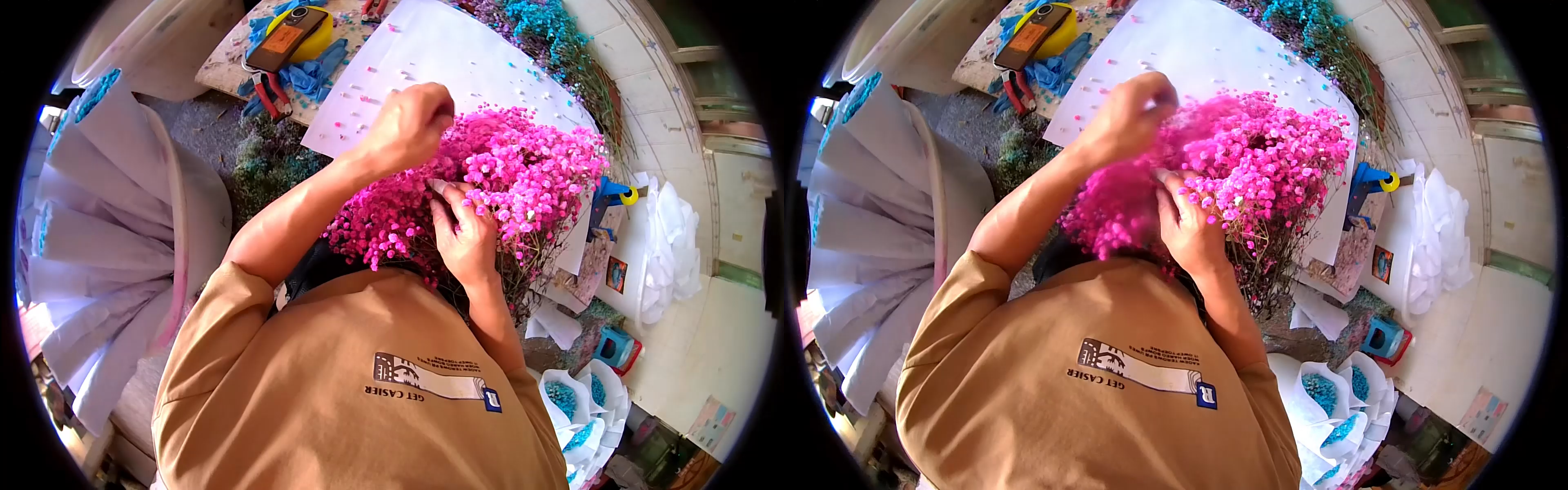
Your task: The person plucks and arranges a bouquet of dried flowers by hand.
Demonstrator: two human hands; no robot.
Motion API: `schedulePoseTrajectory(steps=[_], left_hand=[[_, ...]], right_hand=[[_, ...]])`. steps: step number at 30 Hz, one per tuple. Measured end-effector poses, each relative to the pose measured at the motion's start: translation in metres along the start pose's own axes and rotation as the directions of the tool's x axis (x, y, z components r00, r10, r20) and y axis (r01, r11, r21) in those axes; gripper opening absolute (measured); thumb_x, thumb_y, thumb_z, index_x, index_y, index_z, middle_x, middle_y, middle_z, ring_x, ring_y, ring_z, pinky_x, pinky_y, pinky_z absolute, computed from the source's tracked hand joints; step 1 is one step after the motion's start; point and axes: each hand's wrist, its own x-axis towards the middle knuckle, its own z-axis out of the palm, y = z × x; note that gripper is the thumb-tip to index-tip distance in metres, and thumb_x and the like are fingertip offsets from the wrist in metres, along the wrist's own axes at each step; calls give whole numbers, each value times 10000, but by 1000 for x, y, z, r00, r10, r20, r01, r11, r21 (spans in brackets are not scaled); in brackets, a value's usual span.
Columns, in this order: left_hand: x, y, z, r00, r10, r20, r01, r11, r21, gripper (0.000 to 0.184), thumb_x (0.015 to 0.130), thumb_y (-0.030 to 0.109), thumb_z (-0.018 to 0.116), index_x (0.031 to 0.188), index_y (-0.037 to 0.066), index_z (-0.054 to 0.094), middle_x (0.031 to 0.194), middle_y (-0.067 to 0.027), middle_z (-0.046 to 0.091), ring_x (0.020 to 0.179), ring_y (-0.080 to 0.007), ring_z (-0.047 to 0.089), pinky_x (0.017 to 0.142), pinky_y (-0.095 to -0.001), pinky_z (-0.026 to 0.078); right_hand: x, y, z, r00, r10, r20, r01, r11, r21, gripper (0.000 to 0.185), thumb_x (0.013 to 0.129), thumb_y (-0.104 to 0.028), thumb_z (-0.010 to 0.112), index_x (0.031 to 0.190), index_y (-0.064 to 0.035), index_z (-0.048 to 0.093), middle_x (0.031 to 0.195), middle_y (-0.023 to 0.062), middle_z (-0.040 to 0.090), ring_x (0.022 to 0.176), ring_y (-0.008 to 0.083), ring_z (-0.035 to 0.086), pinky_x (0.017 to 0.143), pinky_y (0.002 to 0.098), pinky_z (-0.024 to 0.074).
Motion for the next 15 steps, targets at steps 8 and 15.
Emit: schedulePoseTrajectory(steps=[8, 15], left_hand=[[-22, -24, -27, 961, -37, -274, -11, 986, -169, 190, 905, 89, 661, 1071, -1, 682, 1010, -157, 728, 981, -337, 697, 913, -394, 537], [-79, 17, -40, 964, 262, -35, -264, 963, -47, 203, 877, 90, 716, 1079, 72, 711, 1029, -87, 719, 1028, -254, 647, 886, -373, 490]], right_hand=[[-3, 18, -1, 961, 258, -96, -220, 930, 295, 397, 902, 30, 702, 1295, -5, 655, 982, 90, 732, 855, 176, 684, 809, 332, 548], [3, 27, -12, 886, 464, 6, -393, 743, 541, 491, 918, 82, 681, 1388, 29, 553, 1039, 73, 683, 852, 113, 648, 787, 250, 541]])
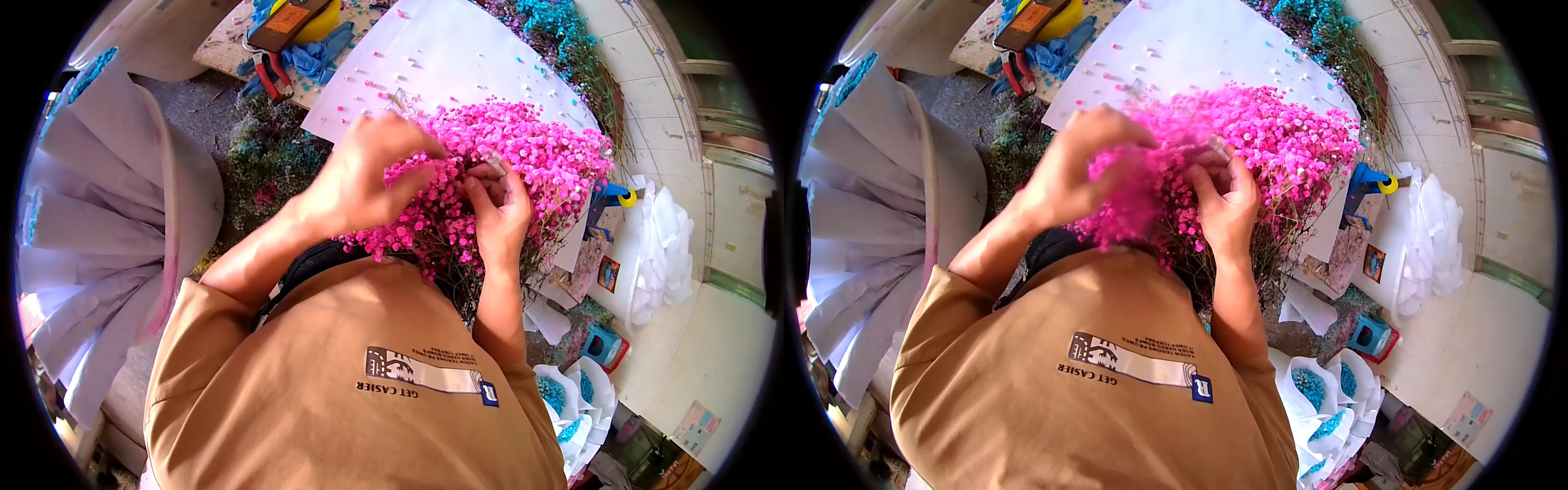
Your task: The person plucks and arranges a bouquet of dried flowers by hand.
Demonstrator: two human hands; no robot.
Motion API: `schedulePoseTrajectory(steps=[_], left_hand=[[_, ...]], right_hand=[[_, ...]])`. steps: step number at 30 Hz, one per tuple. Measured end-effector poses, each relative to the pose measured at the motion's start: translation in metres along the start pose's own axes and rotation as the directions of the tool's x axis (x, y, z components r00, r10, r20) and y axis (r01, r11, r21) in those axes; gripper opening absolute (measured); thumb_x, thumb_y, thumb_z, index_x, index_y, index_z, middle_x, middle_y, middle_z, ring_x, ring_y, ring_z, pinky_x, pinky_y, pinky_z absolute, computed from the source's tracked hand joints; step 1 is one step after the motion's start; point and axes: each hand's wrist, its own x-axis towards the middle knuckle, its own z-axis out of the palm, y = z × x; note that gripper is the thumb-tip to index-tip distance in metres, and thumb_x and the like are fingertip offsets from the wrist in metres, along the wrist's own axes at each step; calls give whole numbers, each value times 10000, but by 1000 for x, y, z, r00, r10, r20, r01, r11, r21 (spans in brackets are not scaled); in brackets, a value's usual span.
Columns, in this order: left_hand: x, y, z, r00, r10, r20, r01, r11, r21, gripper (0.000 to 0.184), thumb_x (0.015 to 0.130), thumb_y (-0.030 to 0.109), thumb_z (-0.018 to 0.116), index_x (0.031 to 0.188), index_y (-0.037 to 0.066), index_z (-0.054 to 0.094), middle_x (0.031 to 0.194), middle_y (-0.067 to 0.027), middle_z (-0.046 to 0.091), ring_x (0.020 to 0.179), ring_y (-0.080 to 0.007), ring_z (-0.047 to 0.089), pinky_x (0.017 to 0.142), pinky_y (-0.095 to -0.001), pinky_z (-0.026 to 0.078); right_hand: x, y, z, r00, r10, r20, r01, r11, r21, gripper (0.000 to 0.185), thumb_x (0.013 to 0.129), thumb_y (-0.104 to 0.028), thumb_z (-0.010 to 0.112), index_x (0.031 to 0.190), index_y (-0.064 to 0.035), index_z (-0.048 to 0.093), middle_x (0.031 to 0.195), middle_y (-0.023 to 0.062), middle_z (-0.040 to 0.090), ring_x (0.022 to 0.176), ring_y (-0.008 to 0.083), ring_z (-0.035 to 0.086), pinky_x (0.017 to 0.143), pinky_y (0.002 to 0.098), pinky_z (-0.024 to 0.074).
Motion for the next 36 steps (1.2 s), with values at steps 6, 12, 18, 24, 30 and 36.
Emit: schedulePoseTrajectory(steps=[6, 12, 18, 24, 30, 36], left_hand=[[-33, 19, 20, 984, 7, 179, -71, 934, 350, 300, 786, 162, 718, 1075, 94, 677, 1003, -57, 631, 999, -263, 567, 880, -445, 400], [-47, 26, 24, 992, -16, 124, -41, 894, 447, 207, 734, 148, 660, 928, 79, 669, 1014, -60, 590, 993, -258, 550, 862, -435, 397], [-46, 22, 26, 988, -77, 137, 60, 991, 121, 161, 793, 148, 743, 941, 96, 706, 1048, -75, 669, 975, -283, 613, 846, -425, 397], [-25, 18, 27, 995, 17, 100, -39, 973, 228, 241, 836, 173, 739, 1056, 95, 682, 933, -45, 662, 882, -272, 602, 791, -420, 400], [-32, 24, 29, 987, 72, 146, -120, 926, 358, 186, 909, 260, 696, 972, 93, 644, 864, -61, 667, 839, -258, 612, 749, -421, 402], [-21, 12, 23, 900, -421, 118, 431, 898, -83, 186, 926, 124, 627, 1051, -5, 673, 830, -195, 706, 751, -348, 709, 723, -435, 539]], right_hand=[[2, -1, 3, 1000, -16, 10, 16, 1000, 10, 559, 900, 30, 723, 1413, 44, 500, 904, 45, 684, 755, 95, 632, 695, 247, 528], [2, -5, 11, 997, -59, -55, 53, 994, -101, 129, 892, -3, 750, 930, 12, 627, 824, 42, 681, 691, 93, 605, 641, 262, 487], [1, -12, 6, 996, 69, 62, -65, 995, -74, 245, 905, 17, 734, 1104, 43, 592, 876, 48, 687, 746, 84, 613, 679, 242, 493], [2, -16, 2, 949, 238, 205, -246, 969, 13, 293, 908, -33, 730, 1180, 48, 654, 840, 22, 699, 736, 74, 604, 673, 234, 479], [0, -29, -12, 952, 217, 216, -279, 903, 327, 163, 926, -85, 719, 1068, -6, 709, 845, 44, 727, 759, 113, 638, 738, 247, 483], [1, -22, -6, 974, 164, 157, -203, 941, 271, 129, 964, -129, 675, 1006, -8, 658, 851, 90, 685, 760, 167, 605, 710, 301, 468]])
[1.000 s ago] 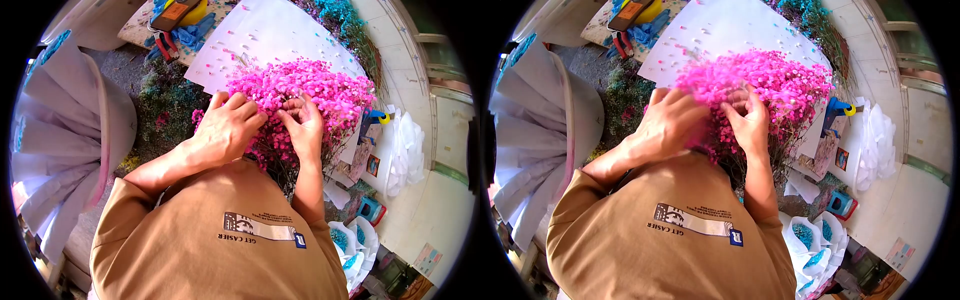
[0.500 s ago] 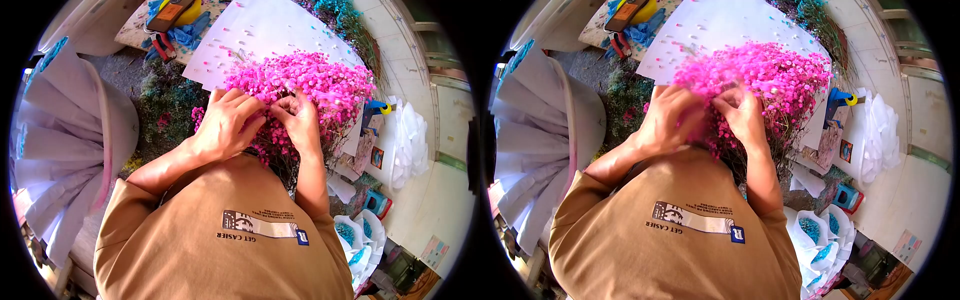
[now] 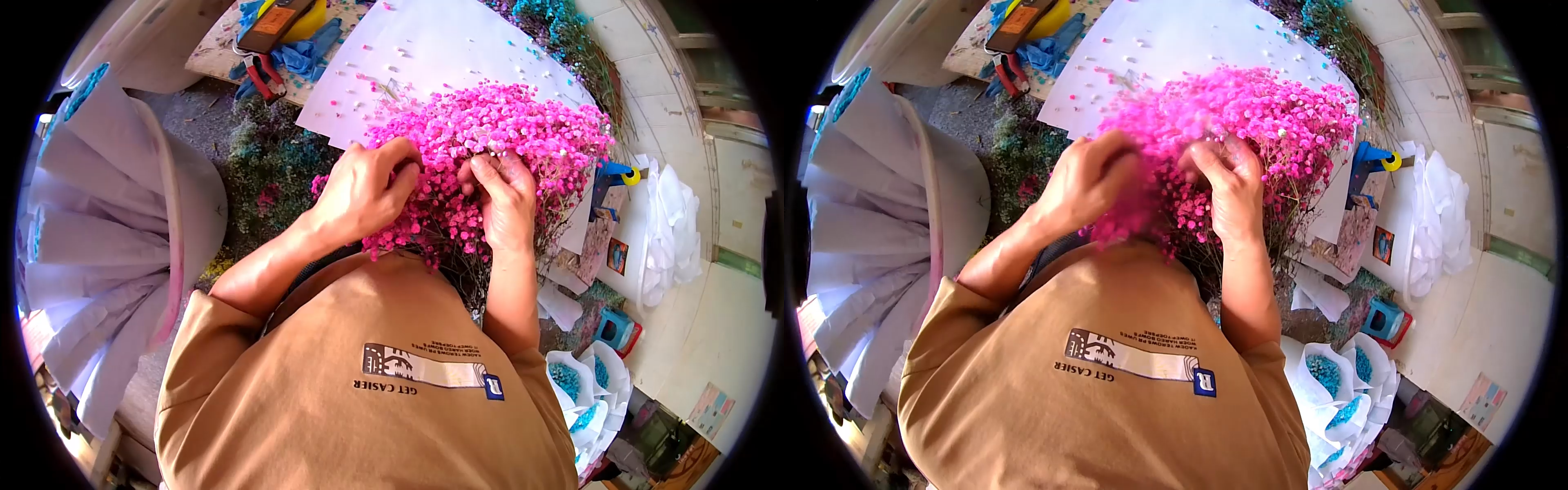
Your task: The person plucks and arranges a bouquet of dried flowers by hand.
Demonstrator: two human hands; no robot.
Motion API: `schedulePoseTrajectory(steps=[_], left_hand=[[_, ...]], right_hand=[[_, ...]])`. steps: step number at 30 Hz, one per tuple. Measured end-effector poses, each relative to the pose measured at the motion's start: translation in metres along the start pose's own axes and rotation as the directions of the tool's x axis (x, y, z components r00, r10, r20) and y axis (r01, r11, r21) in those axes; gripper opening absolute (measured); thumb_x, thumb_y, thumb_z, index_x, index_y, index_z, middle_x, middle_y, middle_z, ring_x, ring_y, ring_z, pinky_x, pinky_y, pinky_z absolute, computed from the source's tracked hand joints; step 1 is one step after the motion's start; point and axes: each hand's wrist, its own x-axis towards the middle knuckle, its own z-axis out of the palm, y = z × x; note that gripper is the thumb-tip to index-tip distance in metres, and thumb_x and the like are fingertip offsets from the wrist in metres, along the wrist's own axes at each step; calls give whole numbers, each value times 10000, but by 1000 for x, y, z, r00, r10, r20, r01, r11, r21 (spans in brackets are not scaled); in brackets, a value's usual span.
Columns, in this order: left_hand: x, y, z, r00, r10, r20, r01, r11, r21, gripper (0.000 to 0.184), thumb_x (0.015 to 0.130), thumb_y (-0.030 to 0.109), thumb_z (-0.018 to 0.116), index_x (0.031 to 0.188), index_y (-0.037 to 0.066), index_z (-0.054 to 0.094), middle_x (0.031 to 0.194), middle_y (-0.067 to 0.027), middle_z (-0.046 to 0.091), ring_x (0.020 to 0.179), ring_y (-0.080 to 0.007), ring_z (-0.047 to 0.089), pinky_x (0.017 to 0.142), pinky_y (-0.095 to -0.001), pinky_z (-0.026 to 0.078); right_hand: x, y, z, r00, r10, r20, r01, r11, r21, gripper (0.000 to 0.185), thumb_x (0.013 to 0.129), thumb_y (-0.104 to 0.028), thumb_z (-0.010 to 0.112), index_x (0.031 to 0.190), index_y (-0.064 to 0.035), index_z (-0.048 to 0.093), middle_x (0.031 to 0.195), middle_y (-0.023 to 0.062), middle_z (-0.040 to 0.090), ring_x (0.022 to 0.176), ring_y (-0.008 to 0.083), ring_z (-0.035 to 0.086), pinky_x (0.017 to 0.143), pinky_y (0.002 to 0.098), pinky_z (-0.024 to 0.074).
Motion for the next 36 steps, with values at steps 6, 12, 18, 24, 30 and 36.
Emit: schedulePoseTrajectory(steps=[6, 12, 18, 24, 30, 36], left_hand=[[34, -1, 5, 999, -29, -35, 31, 998, 63, 234, 916, 189, 659, 1052, 11, 727, 894, -209, 728, 801, -334, 728, 741, -419, 564], [60, -24, 22, 975, 220, -16, -206, 934, 293, 230, 830, 152, 699, 1021, 33, 746, 950, -153, 676, 880, -358, 680, 787, -432, 549], [52, -25, 0, 976, 157, -148, -159, 987, 3, 178, 904, 89, 679, 1023, -43, 662, 959, -162, 654, 874, -301, 646, 800, -408, 511], [35, 6, -20, 994, -98, -39, 67, 869, -490, 103, 1006, 35, 588, 1075, -27, 632, 980, -64, 689, 862, -88, 602, 794, -238, 498], [47, 32, -14, 975, 210, -79, -219, 967, -133, 118, 919, 77, 679, 1013, 17, 713, 953, -85, 685, 885, -185, 643, 798, -320, 513], [66, 21, 18, 894, 442, -76, -419, 884, 210, 153, 826, 37, 764, 973, 4, 738, 1058, -127, 642, 951, -270, 651, 821, -389, 546]], right_hand=[[5, 6, 5, 998, -13, -68, 13, 1000, 5, 137, 966, -123, 669, 1050, -14, 668, 853, 78, 687, 760, 159, 606, 700, 293, 465], [-1, 8, 4, 997, -77, -4, 76, 992, -106, 301, 956, -145, 716, 1215, 6, 698, 1094, 67, 732, 1006, 123, 652, 928, 277, 500], [-42, -20, 23, 962, -234, 138, 249, 553, -795, 633, 923, -175, 739, 1446, 56, 467, 1243, 278, 666, 1134, 413, 672, 990, 446, 521], [-85, -49, 20, 957, -125, 261, 287, 528, -800, 662, 884, -126, 765, 1472, -10, 482, 1346, 290, 591, 1209, 434, 607, 1018, 448, 499], [-110, -67, 5, 873, -483, 70, 416, 659, -627, 253, 826, 50, 783, 1070, 16, 729, 860, 117, 727, 725, 199, 687, 655, 307, 547], [-99, -56, -1, 803, -595, -17, 390, 547, -741, 290, 789, 36, 814, 1059, -1, 712, 908, 125, 686, 739, 222, 637, 658, 317, 514]])
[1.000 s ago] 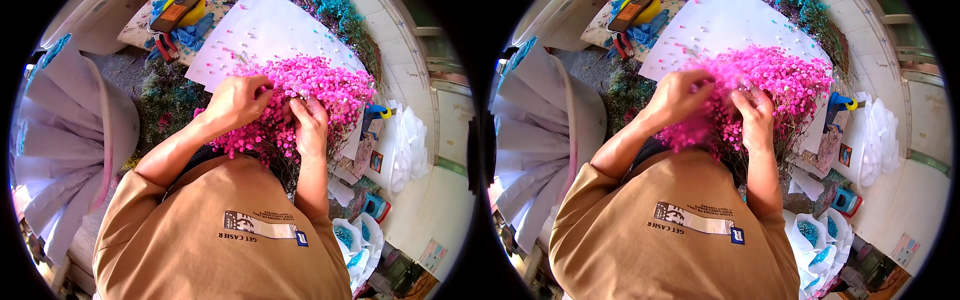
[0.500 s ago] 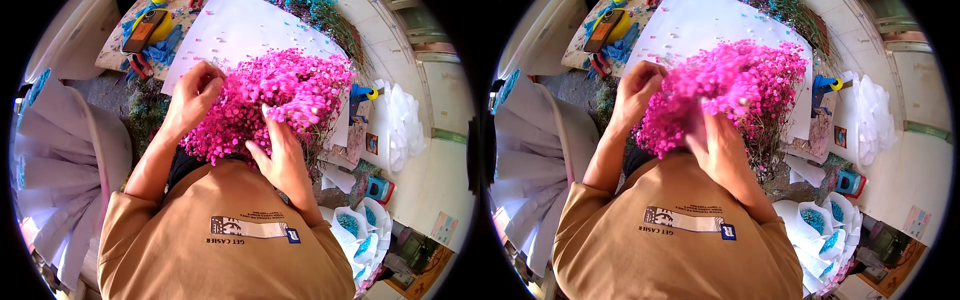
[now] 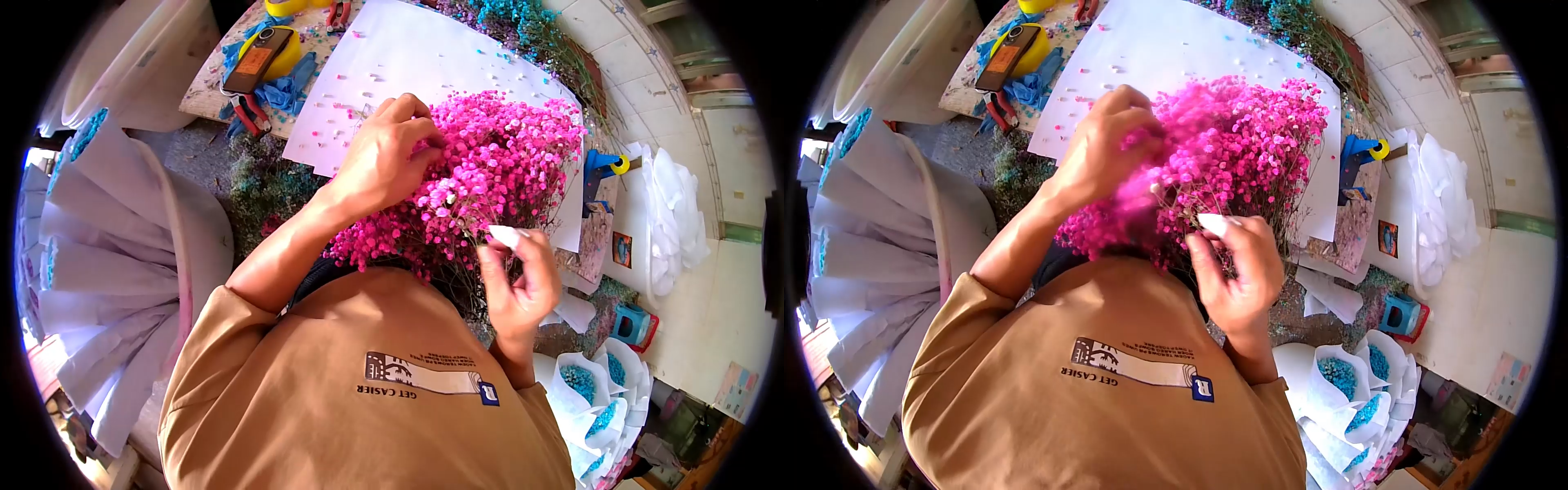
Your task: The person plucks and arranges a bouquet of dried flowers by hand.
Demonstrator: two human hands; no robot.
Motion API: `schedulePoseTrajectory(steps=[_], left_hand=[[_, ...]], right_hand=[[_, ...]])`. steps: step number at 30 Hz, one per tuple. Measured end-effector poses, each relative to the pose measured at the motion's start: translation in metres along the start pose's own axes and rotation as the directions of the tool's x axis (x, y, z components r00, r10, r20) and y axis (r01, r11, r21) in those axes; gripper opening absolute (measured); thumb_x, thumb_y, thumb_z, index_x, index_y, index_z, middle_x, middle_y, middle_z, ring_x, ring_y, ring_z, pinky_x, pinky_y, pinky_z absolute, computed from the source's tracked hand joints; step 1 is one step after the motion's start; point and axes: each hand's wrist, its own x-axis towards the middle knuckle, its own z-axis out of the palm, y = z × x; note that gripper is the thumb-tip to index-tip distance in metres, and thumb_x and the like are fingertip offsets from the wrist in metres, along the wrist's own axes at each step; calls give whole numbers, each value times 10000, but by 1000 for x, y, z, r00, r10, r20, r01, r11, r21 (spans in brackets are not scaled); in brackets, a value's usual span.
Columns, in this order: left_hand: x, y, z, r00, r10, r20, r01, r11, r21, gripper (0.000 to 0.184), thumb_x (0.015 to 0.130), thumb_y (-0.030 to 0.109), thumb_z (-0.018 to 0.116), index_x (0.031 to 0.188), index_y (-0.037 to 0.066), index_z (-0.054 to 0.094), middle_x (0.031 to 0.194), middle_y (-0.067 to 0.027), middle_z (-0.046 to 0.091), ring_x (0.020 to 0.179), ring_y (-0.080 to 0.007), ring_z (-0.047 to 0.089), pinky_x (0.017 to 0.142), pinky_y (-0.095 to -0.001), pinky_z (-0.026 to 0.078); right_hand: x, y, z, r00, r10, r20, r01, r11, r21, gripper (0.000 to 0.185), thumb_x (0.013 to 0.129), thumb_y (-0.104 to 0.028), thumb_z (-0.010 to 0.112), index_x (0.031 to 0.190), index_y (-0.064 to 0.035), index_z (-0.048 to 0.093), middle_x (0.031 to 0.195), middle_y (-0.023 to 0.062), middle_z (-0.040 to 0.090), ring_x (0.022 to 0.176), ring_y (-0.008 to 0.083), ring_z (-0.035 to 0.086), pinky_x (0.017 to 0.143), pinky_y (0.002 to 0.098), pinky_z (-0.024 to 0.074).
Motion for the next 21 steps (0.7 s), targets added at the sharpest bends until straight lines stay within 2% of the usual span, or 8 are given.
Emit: schedulePoseTrajectory(steps=[2, 5, 6, 8, 10, 13, 16, 21], left_hand=[[2, 0, 2, 1000, 4, -18, -4, 1000, -2, 104, 818, 34, 755, 917, 6, 741, 1044, -124, 635, 942, -266, 646, 828, -373, 535], [-2, -2, -1, 984, -127, -122, 96, 967, -235, 110, 867, 36, 707, 972, 29, 674, 967, -55, 633, 882, -176, 609, 808, -298, 489], [-7, -2, -5, 957, -272, -104, 229, 924, -308, 115, 900, 21, 672, 1011, 36, 645, 954, -15, 653, 854, -123, 585, 789, -284, 478], [-10, 0, -17, 879, -475, -50, 335, 688, -643, 114, 930, 12, 623, 1041, 12, 647, 984, -77, 685, 844, -189, 618, 810, -338, 503], [-21, -2, -30, 891, -451, -56, 324, 718, -616, 130, 932, 51, 628, 1047, -3, 651, 970, -71, 674, 864, -164, 613, 810, -329, 497], [-35, 12, -49, 968, -246, 57, 249, 893, -374, 206, 942, 153, 649, 1062, -11, 682, 1002, -88, 661, 924, -183, 611, 830, -321, 489], [-42, 28, -47, 975, -204, 93, 220, 953, -210, 198, 879, 102, 740, 1024, -20, 684, 1020, -111, 646, 956, -228, 633, 845, -337, 497], [-45, 20, -36, 975, -208, 73, 219, 952, -213, 172, 839, 26, 738, 991, -25, 674, 1032, -104, 644, 952, -214, 631, 827, -315, 489]], right_hand=[[4, 10, 17, 978, -205, -24, 204, 978, -50, 322, 747, -32, 851, 1038, -37, 714, 939, 100, 667, 836, 282, 636, 746, 390, 482], [15, 10, 35, 957, -287, 46, 290, 935, -203, 278, 778, -96, 823, 1031, -70, 710, 934, 47, 653, 852, 248, 625, 789, 396, 433], [18, 12, 40, 951, -305, 55, 309, 923, -229, 273, 778, -82, 818, 1027, -84, 706, 938, 41, 644, 857, 238, 619, 804, 394, 426], [20, 19, 49, 941, -332, 66, 337, 903, -267, 266, 776, -80, 817, 1017, -99, 706, 945, 29, 640, 856, 229, 615, 818, 396, 422], [21, 23, 55, 940, -335, 65, 341, 906, -250, 262, 778, -79, 815, 1016, -104, 706, 946, 24, 638, 857, 227, 614, 823, 394, 421], [22, 25, 59, 942, -328, 72, 336, 909, -247, 253, 783, -78, 811, 1012, -111, 707, 947, 18, 637, 857, 224, 612, 836, 392, 418], [21, 26, 61, 945, -318, 71, 326, 913, -244, 240, 794, -78, 802, 1012, -107, 707, 943, 19, 637, 860, 226, 611, 849, 394, 413], [21, 26, 60, 951, -306, 50, 310, 928, -208, 261, 747, -29, 814, 986, -86, 726, 904, 40, 654, 835, 243, 617, 813, 393, 429]])
